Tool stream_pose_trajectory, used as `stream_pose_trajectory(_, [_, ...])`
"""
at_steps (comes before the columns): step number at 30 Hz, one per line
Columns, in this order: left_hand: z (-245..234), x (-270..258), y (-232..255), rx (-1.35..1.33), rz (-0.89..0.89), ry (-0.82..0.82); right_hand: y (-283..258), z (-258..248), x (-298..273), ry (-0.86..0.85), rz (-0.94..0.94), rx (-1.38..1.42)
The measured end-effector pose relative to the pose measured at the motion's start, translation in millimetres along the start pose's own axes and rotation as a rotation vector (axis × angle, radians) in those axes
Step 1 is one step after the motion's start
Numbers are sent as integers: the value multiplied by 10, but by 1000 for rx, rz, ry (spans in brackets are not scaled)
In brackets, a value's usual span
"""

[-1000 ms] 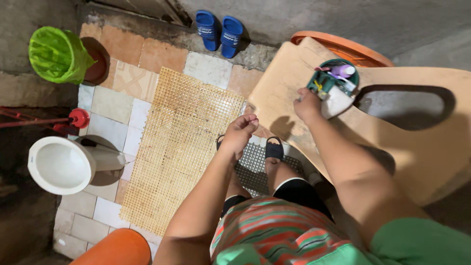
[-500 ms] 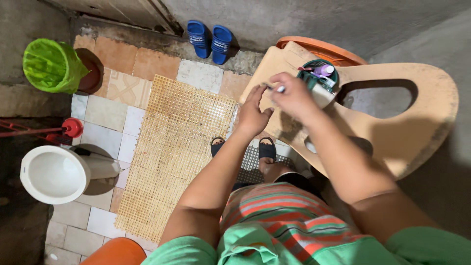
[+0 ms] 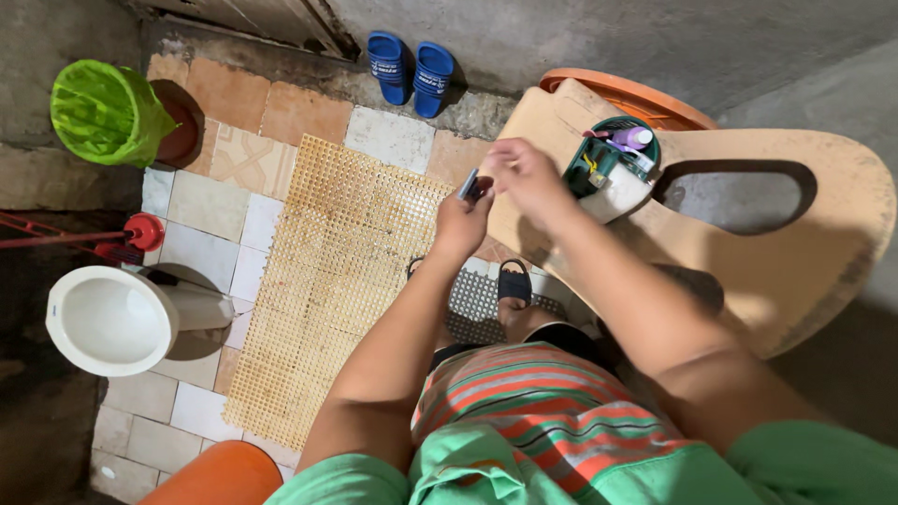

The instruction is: The person organizes various bathroom supplies in a small room. They place green packets and other items into a pink basket, then move the basket to a wall-mounted blue shelf. The person also rearranges a tube of cream and other toiletries on the shelf.

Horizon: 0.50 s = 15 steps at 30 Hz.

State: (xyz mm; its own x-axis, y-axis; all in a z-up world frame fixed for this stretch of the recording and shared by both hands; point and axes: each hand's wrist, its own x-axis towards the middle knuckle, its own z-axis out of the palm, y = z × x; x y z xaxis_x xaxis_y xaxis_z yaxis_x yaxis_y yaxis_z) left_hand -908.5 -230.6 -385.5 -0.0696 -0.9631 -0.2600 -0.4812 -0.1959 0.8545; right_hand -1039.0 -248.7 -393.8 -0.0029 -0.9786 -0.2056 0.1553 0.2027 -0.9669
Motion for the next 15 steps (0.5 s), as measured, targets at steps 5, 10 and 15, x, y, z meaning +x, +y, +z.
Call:
stream_pose_trajectory(5, [-230,-39,-147,-123,89,24,442,-812,388,194,133,-796])
stream_pose_trajectory(10, [-334,-136,-106,-12,-112,35,596,-1112,435,15,350,-1243])
stream_pose_trajectory(15, [-307,-149,-198,-66,-115,18,572,-939,367,-156,552,-1502])
